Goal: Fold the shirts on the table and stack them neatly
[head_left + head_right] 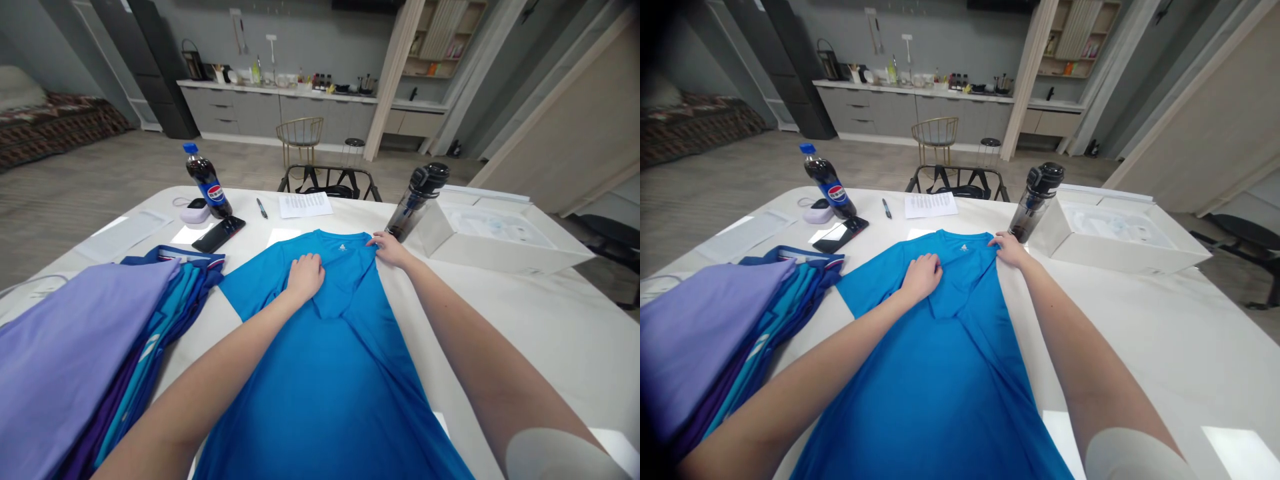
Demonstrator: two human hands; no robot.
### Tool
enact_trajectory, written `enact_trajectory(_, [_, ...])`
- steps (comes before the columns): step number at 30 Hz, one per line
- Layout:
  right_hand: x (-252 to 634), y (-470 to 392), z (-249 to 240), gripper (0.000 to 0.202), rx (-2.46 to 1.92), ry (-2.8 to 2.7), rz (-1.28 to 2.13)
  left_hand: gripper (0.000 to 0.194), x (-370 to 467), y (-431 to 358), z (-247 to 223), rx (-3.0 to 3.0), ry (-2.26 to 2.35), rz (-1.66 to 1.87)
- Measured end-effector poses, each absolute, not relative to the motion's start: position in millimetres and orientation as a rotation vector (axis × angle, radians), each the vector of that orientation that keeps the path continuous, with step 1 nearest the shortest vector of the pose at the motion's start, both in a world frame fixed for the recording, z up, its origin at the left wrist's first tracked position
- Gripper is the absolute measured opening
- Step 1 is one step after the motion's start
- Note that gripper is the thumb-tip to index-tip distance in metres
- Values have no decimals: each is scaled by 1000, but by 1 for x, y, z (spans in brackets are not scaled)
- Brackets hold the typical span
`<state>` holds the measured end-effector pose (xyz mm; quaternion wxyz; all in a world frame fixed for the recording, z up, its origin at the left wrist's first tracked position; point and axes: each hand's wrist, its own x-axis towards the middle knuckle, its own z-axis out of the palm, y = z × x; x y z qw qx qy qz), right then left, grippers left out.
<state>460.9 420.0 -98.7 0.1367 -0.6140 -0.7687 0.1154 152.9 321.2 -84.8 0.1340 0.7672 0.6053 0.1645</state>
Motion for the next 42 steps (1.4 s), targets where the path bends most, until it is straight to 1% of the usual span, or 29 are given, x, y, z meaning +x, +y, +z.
enact_trajectory(3, [465,422,-92,23,-1739,-2221,409,14,153,320,-82,1959,1725,756])
enact_trajectory(6, [461,428,-78,29,-1750,-2184,396,14,152,327,-69,1683,1725,991])
enact_trajectory(8, [455,432,-69,31,-1749,-2132,396,13,149,337,-60,1604,1738,1067])
enact_trajectory(11, [443,433,-62,30,-1693,-2123,576,14,137,353,-56,1554,1780,1034])
enact_trajectory(14, [435,430,-68,23,-1676,-2199,683,13,123,361,-69,1536,1816,934])
enact_trajectory(18, [434,431,-84,21,-1736,-2104,527,17,110,359,-86,1631,1807,957])
enact_trajectory(21, [430,436,-88,27,-1815,-1899,393,22,106,360,-84,1669,1832,1006])
enact_trajectory(25, [406,426,-83,33,-1881,-1761,294,33,109,356,-78,1760,1970,962])
enact_trajectory(27, [393,409,-81,37,-1859,-1805,256,44,116,343,-78,1975,1937,932])
enact_trajectory(28, [387,397,-80,39,-1834,-1854,243,47,121,333,-79,2127,1838,888])
enact_trajectory(30, [379,369,-79,40,-1764,-1988,249,48,132,311,-84,2364,1578,713])
enact_trajectory(31, [377,353,-80,41,-1722,-2065,270,49,137,300,-88,2410,1492,607])
enact_trajectory(33, [376,319,-82,43,-1656,-2210,330,54,145,282,-96,2409,1460,436])
enact_trajectory(36, [382,267,-83,43,-1632,-2349,374,63,148,265,-103,2402,1518,348])
enact_trajectory(38, [386,231,-81,40,-1615,-2366,375,61,147,256,-103,2452,1544,371])
enact_trajectory(42, [395,156,-69,32,-1595,-2315,379,47,153,227,-95,2565,1416,388])
